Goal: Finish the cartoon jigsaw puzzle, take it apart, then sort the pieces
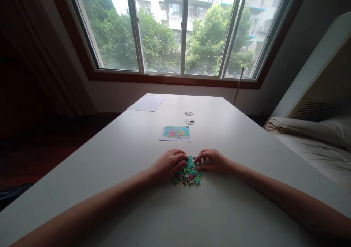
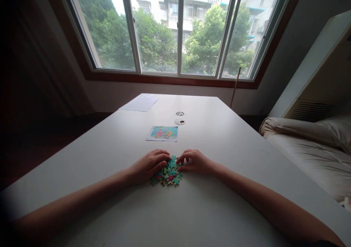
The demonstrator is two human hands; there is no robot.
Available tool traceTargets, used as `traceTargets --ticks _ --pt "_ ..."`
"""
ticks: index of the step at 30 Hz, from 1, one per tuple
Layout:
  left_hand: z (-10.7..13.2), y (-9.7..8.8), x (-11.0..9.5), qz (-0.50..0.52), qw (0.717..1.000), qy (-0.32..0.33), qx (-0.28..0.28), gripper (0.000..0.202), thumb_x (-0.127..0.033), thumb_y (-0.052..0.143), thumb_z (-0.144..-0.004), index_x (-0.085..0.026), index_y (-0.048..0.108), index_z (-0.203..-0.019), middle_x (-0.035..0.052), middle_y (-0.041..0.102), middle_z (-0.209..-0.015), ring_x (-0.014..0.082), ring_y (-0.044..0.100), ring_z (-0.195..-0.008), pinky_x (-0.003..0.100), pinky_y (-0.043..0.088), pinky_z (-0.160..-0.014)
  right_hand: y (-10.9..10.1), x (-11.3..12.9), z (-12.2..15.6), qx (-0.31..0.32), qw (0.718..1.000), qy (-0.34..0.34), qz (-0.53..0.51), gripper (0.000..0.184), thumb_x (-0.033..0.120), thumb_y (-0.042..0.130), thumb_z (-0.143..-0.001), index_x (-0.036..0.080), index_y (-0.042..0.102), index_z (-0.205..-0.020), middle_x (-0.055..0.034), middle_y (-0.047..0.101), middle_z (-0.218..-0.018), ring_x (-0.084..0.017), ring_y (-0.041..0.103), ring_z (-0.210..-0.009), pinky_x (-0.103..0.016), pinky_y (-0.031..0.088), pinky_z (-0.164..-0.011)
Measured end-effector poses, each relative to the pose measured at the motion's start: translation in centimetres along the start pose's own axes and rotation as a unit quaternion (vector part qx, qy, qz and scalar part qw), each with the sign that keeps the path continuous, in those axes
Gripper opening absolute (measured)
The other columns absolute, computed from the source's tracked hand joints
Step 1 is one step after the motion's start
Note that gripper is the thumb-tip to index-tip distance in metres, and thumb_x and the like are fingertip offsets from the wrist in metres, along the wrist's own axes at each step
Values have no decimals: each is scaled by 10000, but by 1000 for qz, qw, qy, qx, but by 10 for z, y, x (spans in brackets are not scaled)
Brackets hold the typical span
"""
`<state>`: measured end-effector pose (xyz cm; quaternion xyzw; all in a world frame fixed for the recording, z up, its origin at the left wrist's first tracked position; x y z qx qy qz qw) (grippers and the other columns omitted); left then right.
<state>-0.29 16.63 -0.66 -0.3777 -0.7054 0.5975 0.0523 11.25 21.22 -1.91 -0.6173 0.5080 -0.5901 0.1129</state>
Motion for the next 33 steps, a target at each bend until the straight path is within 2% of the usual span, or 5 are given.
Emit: traceTargets --ticks 12,17,20,28,33 --pt "-8 -12 11 31 998 0 -54 191 -255 466 -830 -204 629 -916 77 566 -1049 197 505 -984 342 399 -857 -6 -4 -11 -45 993 70 -84 185 333 649 -689 156 617 -736 -6 589 -681 -89 471 -606 -204 365 -534" --pt "-35 -26 28 155 983 -51 -87 184 -267 525 -787 -152 663 -747 23 613 -666 128 538 -645 247 429 -615 -23 -10 -33 -106 971 80 -199 235 347 646 -693 152 608 -819 -20 613 -696 -107 542 -618 -230 412 -550" --pt "-50 -29 32 186 976 -63 -97 230 -286 507 -798 -132 657 -716 14 614 -614 103 521 -580 215 409 -545 -36 -9 -42 -168 955 73 -231 285 347 639 -699 165 610 -917 -33 643 -722 -133 593 -665 -255 451 -584" --pt "-48 -27 31 226 961 -74 -138 221 -316 552 -763 -125 658 -732 7 596 -629 80 480 -562 193 376 -490 -38 -11 -33 -239 949 72 -191 242 340 644 -695 167 643 -864 -58 671 -749 -164 625 -699 -280 477 -602" --pt "-47 -27 31 231 959 -74 -149 215 -298 546 -768 -115 651 -725 12 598 -636 79 477 -565 190 378 -486 -47 4 -26 -254 965 26 -57 226 315 607 -732 196 643 -921 -36 665 -766 -134 588 -662 -272 446 -608"
Point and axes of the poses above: each hand's wrist, its own z-axis away from the middle knuckle, its own y-axis out of the palm, x = y × z, the point moved 8 cm from there along -z, towards the middle knuckle
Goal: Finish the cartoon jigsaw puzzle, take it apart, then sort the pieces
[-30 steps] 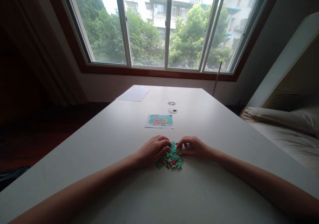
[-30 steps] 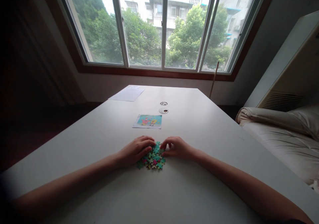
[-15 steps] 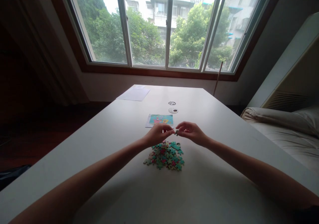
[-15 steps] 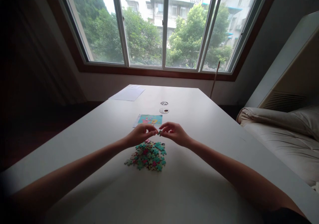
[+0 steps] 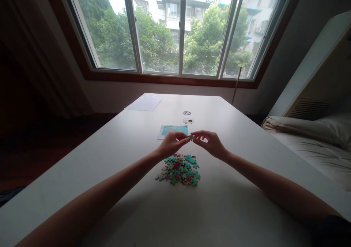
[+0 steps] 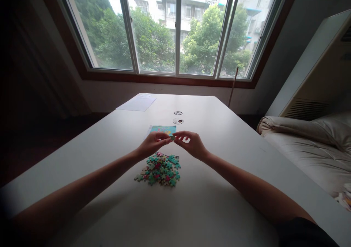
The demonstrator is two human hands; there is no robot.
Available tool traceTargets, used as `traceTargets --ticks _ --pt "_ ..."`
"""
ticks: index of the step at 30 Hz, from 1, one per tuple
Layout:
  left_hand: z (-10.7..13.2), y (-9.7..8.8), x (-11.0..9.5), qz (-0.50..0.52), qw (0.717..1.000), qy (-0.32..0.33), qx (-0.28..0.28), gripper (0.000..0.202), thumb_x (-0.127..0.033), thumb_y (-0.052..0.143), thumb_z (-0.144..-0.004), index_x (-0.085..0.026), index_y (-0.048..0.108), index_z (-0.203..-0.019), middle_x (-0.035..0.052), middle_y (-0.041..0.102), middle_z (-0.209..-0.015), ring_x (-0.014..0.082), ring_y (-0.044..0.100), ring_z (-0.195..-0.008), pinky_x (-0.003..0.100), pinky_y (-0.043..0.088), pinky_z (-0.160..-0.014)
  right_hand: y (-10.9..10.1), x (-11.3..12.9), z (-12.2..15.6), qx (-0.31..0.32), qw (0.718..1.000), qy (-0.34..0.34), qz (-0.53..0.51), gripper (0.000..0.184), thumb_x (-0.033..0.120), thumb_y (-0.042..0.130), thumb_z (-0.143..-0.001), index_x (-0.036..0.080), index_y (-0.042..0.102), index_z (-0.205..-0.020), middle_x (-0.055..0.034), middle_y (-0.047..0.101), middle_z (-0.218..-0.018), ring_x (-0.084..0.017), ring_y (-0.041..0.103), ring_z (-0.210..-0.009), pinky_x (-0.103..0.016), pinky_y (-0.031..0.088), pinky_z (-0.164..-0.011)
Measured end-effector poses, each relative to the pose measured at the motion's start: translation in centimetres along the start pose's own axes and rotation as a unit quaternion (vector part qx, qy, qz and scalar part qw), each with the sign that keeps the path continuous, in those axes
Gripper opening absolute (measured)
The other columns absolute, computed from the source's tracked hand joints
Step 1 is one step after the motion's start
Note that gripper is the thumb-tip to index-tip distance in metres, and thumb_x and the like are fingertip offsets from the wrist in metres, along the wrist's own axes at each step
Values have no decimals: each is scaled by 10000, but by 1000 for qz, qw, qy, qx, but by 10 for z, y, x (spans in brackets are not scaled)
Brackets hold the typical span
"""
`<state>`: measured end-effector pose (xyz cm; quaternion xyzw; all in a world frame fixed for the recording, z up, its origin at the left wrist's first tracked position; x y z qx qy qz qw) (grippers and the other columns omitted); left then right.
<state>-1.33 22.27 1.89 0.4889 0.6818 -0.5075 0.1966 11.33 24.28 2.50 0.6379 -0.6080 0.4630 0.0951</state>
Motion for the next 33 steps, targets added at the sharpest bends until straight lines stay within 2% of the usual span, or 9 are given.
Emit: traceTargets --ticks 4,8,12,14,17,20,24,28,33 --pt "-2 1 -1 -2 1000 4 2 210 -293 538 -778 -122 655 -747 17 610 -654 85 488 -573 194 386 -484 -8 14 0 -13 996 -57 72 198 289 608 -738 212 640 -917 -27 648 -773 -124 560 -654 -270 445 -620" --pt "-1 2 -5 -23 999 24 4 209 -295 527 -792 -132 651 -749 20 624 -664 88 497 -572 205 405 -501 -10 17 2 -17 992 -79 97 190 293 606 -745 223 639 -918 -35 633 -789 -134 555 -683 -282 461 -646" --pt "2 -8 -22 -127 986 98 -54 146 -272 588 -753 -150 640 -814 18 614 -706 90 486 -577 234 432 -553 -14 12 4 -35 991 -81 100 182 298 600 -752 218 638 -911 -42 634 -806 -139 558 -697 -293 461 -668" --pt "5 -13 -32 -167 973 140 -82 183 -263 620 -729 -158 631 -878 28 608 -762 94 489 -598 247 447 -581 -15 12 5 -42 991 -78 101 182 294 603 -752 214 638 -911 -42 632 -797 -139 554 -690 -293 460 -669" --pt "10 -14 -40 -184 961 188 -88 188 -256 613 -742 -164 626 -905 37 599 -810 96 509 -638 244 464 -600 -14 14 6 -44 991 -77 104 176 288 607 -749 216 638 -906 -38 634 -789 -140 551 -688 -297 457 -677" --pt "13 -13 -40 -187 955 209 -92 151 -250 599 -761 -165 630 -882 34 591 -809 96 527 -663 232 472 -604 -11 16 7 -44 991 -77 100 165 287 605 -749 216 639 -894 -34 635 -792 -137 552 -694 -294 452 -682" --pt "16 -15 -43 -194 947 228 -119 146 -252 588 -771 -158 626 -876 37 590 -804 105 544 -690 242 481 -624 -9 8 9 -55 996 -33 59 237 337 615 -731 196 619 -922 -28 630 -750 -121 524 -634 -273 446 -623" --pt "17 -20 -47 -205 940 228 -150 148 -272 596 -765 -158 623 -856 39 594 -793 120 551 -705 266 486 -646 -3 -5 10 -52 998 28 -3 252 399 624 -703 167 626 -800 -26 618 -675 -107 495 -568 -251 424 -539" --pt "18 -20 -49 -215 937 228 -156 138 -272 602 -760 -167 618 -847 37 599 -796 135 558 -742 280 480 -672 6 -11 11 -41 993 67 -89 270 406 622 -699 151 640 -787 -50 643 -715 -130 549 -622 -282 461 -599"
Point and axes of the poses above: each hand's wrist, its own z-axis away from the middle knuckle, its own y-axis out of the palm, x = y × z, the point moved 8 cm from there along -z, towards the middle knuckle
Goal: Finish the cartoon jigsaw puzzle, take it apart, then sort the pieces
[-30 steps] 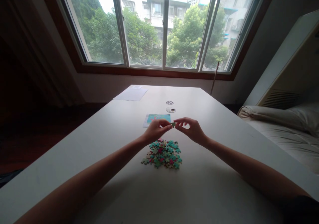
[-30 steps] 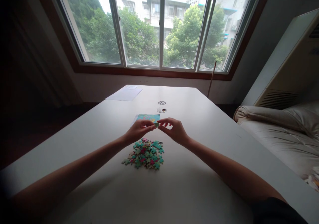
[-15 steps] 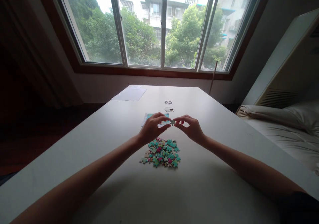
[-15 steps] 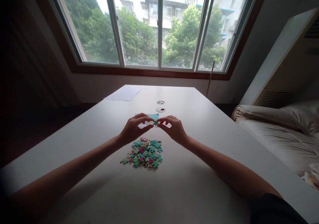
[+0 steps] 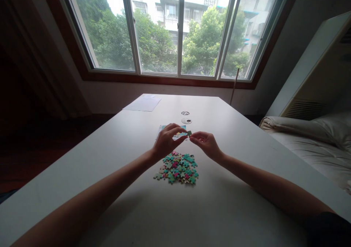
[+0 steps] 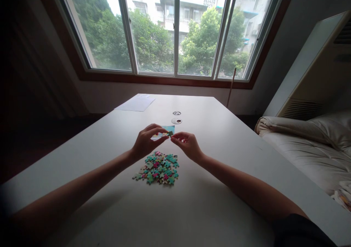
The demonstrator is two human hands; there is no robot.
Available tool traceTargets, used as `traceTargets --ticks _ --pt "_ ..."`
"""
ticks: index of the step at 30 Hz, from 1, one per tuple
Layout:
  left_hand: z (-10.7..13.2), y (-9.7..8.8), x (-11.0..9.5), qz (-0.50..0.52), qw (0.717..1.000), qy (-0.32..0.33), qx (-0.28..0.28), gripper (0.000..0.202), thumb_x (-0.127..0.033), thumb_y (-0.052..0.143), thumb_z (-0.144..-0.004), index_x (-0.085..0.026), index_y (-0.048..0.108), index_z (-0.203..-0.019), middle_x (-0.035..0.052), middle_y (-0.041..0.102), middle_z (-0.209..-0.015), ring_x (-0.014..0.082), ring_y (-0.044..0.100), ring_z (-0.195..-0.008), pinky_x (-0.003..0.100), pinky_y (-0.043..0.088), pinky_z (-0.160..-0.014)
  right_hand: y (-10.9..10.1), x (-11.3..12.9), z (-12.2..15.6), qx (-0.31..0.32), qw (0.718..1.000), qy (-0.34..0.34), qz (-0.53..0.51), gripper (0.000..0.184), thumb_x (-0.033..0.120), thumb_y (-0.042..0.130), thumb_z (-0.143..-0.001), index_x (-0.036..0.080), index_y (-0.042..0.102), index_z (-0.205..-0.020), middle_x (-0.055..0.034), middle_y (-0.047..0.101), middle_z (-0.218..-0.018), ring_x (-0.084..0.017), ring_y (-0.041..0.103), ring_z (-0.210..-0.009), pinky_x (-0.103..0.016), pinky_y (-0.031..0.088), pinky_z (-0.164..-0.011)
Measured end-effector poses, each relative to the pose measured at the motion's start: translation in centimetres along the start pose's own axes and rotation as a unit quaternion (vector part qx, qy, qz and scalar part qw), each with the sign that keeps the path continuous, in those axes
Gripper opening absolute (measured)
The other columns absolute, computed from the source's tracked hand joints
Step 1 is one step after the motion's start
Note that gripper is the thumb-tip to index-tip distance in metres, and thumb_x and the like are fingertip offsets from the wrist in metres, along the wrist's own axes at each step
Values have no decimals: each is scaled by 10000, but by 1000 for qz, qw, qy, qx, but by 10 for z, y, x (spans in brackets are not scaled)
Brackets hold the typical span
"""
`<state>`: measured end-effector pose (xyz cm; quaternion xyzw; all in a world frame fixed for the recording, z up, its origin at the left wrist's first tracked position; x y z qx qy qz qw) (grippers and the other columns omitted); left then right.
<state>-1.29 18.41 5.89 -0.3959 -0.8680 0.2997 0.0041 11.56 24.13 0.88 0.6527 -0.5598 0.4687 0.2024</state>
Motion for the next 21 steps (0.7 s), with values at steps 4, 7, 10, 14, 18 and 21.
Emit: traceTargets --ticks 4,7,10,14,18,21 --pt "1 1 0 5 1000 -2 -2 141 -270 600 -761 -163 617 -851 36 598 -799 127 552 -723 274 476 -668 1 2 -1 1 999 18 -32 275 403 619 -696 144 637 -787 -55 643 -739 -141 563 -662 -286 467 -627" --pt "2 2 2 18 1000 -8 5 134 -262 606 -757 -156 616 -840 30 591 -790 105 525 -658 254 471 -628 -2 4 -2 -2 999 24 -36 241 376 606 -708 140 627 -748 -36 622 -692 -122 540 -630 -256 443 -592" --pt "3 6 5 37 999 -13 34 190 -253 617 -748 -155 608 -910 34 578 -835 87 492 -623 239 465 -600 -3 3 -3 20 998 43 -28 204 335 605 -701 131 619 -704 -13 596 -634 -100 508 -581 -232 408 -551" --pt "5 15 4 72 994 -3 85 255 -257 607 -754 -182 607 -997 45 556 -891 83 491 -641 228 472 -587 0 -2 -3 67 995 73 -10 185 309 602 -684 125 623 -686 -2 585 -599 -91 490 -544 -225 389 -526" --pt "5 18 4 83 991 -5 103 196 -262 601 -757 -191 633 -937 41 550 -869 83 491 -634 229 474 -579 2 -3 -3 88 994 69 5 185 305 598 -687 123 626 -697 -15 597 -622 -101 510 -565 -229 406 -534" --pt "4 16 5 79 993 -15 91 179 -247 616 -744 -178 630 -910 36 550 -850 77 467 -606 227 463 -573 -2 6 -4 69 996 22 54 186 317 583 -713 136 625 -729 -26 609 -660 -108 521 -584 -233 416 -537"
Point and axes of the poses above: each hand's wrist, its own z-axis away from the middle knuckle, its own y-axis out of the palm, x = y × z, the point moved 8 cm from there along -z, towards the middle knuckle
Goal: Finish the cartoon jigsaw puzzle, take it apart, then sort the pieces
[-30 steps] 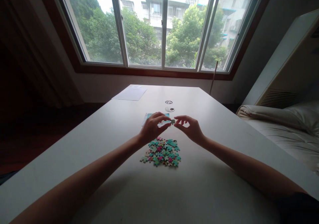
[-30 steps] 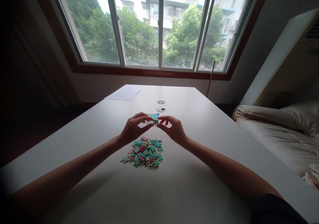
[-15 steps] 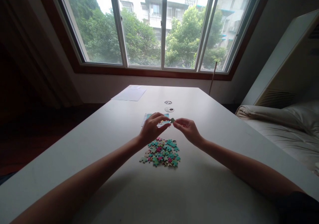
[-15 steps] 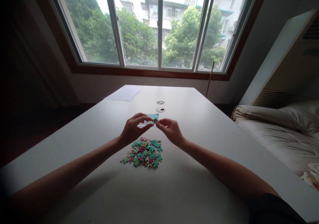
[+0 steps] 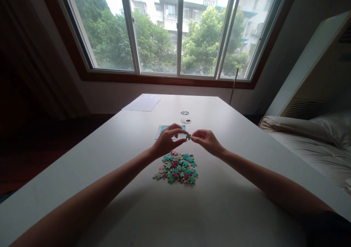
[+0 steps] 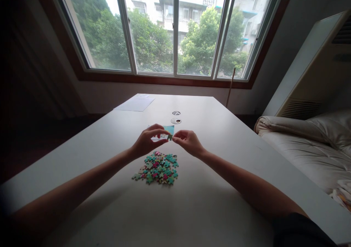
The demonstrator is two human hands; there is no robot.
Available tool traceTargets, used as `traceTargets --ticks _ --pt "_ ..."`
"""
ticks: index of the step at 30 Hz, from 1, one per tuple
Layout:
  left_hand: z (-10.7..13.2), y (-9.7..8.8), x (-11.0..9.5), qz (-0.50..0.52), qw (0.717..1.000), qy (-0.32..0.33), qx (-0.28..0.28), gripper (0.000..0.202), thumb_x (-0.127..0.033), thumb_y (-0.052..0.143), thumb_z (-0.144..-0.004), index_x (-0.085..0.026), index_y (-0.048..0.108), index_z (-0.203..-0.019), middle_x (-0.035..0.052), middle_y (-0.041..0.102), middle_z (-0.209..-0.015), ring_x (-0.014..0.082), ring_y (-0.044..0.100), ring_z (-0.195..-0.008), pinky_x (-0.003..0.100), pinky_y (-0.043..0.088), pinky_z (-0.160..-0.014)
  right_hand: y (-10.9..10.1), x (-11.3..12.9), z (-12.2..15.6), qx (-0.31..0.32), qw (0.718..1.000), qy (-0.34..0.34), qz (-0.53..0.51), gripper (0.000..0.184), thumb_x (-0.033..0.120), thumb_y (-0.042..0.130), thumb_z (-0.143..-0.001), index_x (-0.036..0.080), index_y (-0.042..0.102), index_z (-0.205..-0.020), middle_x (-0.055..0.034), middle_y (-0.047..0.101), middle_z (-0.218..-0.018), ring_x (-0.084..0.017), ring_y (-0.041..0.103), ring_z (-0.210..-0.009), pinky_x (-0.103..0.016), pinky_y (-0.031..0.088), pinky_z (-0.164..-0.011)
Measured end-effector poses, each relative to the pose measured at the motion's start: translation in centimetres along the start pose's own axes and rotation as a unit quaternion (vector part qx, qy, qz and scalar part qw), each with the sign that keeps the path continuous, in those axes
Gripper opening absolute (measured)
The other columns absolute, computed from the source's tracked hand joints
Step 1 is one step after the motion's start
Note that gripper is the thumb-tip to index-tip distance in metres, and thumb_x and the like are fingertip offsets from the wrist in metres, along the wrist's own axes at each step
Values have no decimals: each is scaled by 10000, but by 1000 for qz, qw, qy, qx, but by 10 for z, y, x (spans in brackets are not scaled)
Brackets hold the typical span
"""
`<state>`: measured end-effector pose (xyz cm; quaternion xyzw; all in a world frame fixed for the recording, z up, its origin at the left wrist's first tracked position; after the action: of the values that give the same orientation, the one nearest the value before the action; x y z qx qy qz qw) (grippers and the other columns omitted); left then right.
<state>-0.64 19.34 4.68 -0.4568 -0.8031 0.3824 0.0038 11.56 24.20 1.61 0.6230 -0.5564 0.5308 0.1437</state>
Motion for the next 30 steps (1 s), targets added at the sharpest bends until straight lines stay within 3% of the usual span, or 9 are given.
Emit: traceTargets --ticks 6,13,21,30 --pt "0 -6 3 -2 999 -22 -31 179 -231 639 -726 -165 614 -890 27 546 -836 74 453 -597 231 450 -590 -10 25 9 -84 979 -129 136 144 285 574 -747 187 624 -839 -30 619 -726 -116 519 -600 -259 432 -582" --pt "0 -3 2 3 1000 -25 -18 189 -218 642 -721 -166 604 -900 30 547 -852 78 452 -606 234 446 -603 -9 31 12 -91 952 -187 224 98 275 554 -787 210 628 -787 -11 618 -713 -113 529 -600 -294 400 -702" --pt "-1 -5 19 -14 998 -51 -34 133 -206 622 -725 -158 597 -846 23 545 -836 75 458 -584 234 431 -595 -31 31 11 -168 933 -209 241 111 288 556 -789 208 632 -784 -1 608 -704 -101 513 -579 -278 393 -688" --pt "1 2 33 -18 996 -90 4 78 -213 605 -722 -153 611 -773 9 552 -723 87 450 -579 233 407 -592 -37 31 8 -171 930 -214 243 91 272 579 -777 200 634 -776 4 609 -707 -88 508 -572 -264 397 -682"
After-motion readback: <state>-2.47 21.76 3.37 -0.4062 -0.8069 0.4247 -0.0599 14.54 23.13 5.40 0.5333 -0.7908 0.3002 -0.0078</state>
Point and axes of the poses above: each hand's wrist, its own z-axis away from the middle knuckle, its own y-axis out of the palm, x = y × z, the point moved 8 cm from there along -z, towards the middle knuckle
